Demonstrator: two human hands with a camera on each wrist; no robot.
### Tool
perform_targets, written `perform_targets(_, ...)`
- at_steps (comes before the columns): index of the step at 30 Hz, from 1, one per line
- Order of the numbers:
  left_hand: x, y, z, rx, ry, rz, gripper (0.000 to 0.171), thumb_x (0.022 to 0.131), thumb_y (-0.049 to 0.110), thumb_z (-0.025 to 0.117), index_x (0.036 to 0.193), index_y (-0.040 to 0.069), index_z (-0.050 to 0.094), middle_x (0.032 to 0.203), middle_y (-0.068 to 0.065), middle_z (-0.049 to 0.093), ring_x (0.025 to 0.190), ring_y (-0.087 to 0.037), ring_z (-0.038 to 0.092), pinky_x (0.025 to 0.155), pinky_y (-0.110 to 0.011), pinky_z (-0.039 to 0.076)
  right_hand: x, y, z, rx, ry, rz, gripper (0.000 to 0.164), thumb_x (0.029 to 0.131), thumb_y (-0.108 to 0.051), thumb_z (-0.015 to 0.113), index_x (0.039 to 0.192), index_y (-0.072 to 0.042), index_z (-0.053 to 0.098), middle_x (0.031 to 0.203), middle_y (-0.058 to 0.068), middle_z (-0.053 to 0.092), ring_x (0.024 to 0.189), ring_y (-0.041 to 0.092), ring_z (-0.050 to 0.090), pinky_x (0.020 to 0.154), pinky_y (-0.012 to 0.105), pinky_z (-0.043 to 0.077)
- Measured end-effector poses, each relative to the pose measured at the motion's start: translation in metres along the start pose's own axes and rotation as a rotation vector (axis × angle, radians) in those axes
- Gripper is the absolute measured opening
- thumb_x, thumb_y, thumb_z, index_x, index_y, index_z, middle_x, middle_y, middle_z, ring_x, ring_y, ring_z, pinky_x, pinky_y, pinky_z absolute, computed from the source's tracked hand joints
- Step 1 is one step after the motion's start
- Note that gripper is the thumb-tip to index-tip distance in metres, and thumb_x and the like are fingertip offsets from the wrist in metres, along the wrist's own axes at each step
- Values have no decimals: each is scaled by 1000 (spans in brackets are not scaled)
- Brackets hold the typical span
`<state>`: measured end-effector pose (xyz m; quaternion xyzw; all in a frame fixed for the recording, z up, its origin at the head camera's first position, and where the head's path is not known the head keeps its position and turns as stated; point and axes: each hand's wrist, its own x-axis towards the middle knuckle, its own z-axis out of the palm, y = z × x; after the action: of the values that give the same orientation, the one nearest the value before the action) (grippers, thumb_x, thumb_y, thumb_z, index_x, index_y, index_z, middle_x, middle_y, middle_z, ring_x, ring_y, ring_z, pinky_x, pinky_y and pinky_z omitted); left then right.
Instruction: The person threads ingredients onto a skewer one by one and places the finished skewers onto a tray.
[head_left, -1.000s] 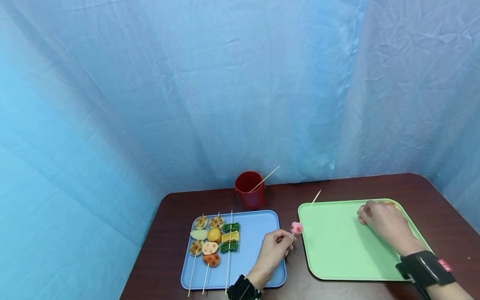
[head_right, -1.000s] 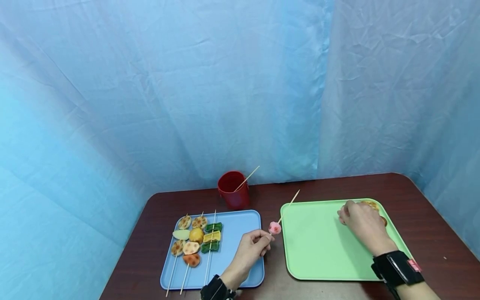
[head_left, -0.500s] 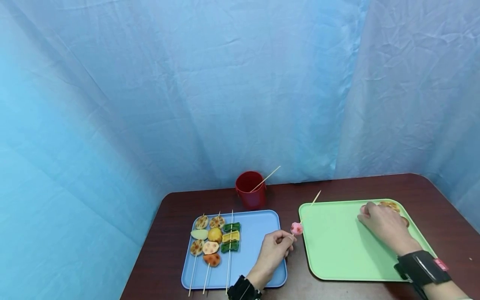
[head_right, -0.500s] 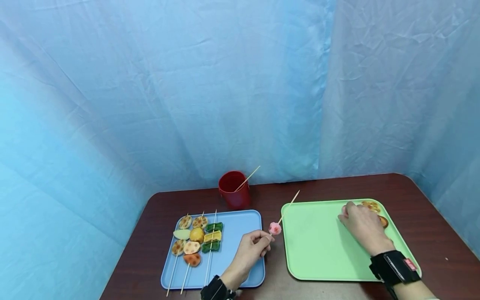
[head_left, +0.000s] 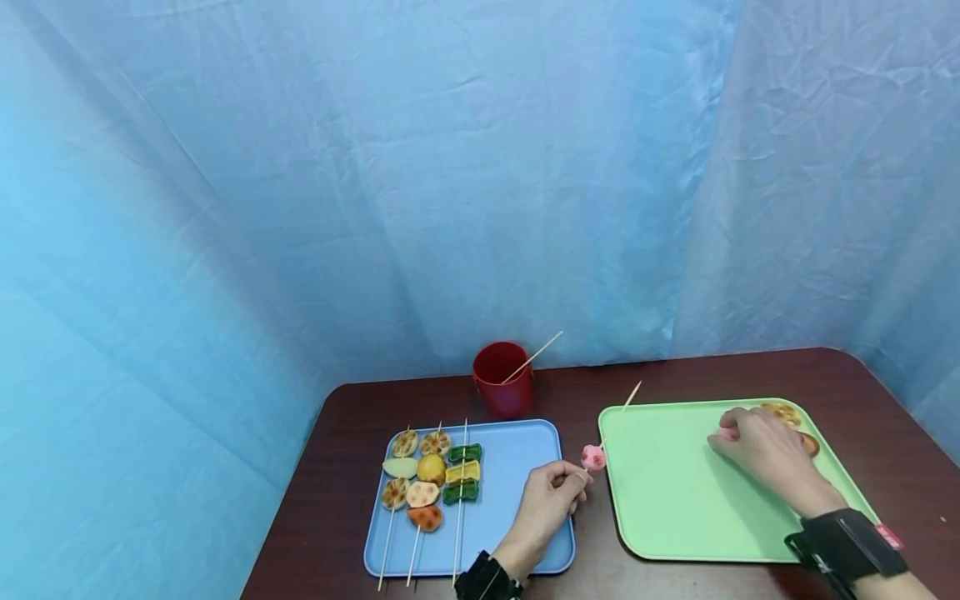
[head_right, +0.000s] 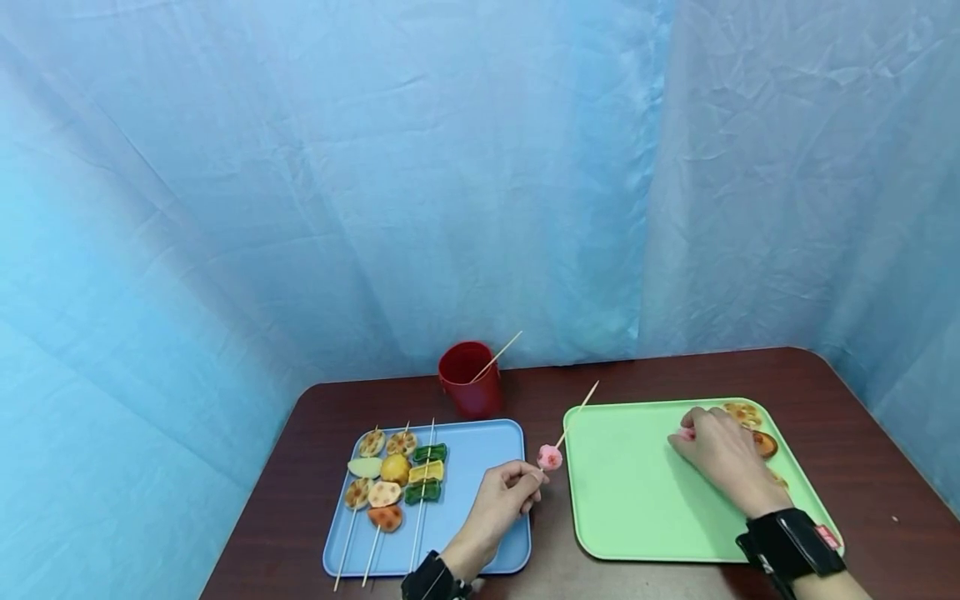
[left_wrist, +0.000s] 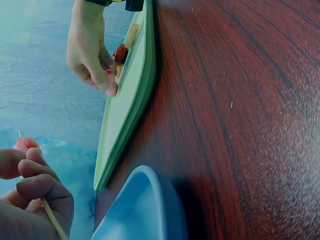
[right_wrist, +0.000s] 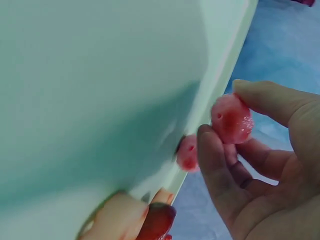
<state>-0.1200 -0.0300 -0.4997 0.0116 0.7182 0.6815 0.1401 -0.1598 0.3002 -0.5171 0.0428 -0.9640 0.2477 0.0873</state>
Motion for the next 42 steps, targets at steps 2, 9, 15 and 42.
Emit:
perform_targets(2, 0, 0, 0, 1, 0, -2, 20, 96, 13, 65, 95, -6, 72, 68, 4, 58, 57, -6, 46, 53, -22, 38, 1, -2, -1, 31, -5, 1, 20, 88, -16, 77, 77, -9, 61, 69, -4, 48, 63, 15, 39, 57, 30, 29)
perform_targets(9, -1, -2, -2, 1, -6, -9, 18, 95, 12, 64, 95, -4, 73, 69, 4, 59, 57, -6, 46, 54, -22, 39, -4, -19, -5, 136, -7, 96, 42, 92, -41, 78, 103, -3, 64, 91, 10, 70, 81, 30, 66, 65, 36, 44)
perform_targets(15, -1, -3, -2, -6, -15, -4, 21, 95, 11, 64, 97, -8, 72, 68, 4, 59, 57, -6, 46, 54, -21, 39, -11, -34, -4, 201, 55, 108, 45, 94, -47, 75, 107, -6, 64, 98, 9, 71, 87, 33, 71, 64, 35, 46)
perform_targets(42, -5, -7, -2, 52, -61, 7, 17, 93, 11, 65, 92, -3, 75, 67, 5, 60, 57, -6, 47, 54, -19, 40, 1, -55, -7, 1119, -120, 296, 64, 103, -38, 63, 141, 10, 44, 111, -2, 71, 100, 9, 71, 90, 30, 57)
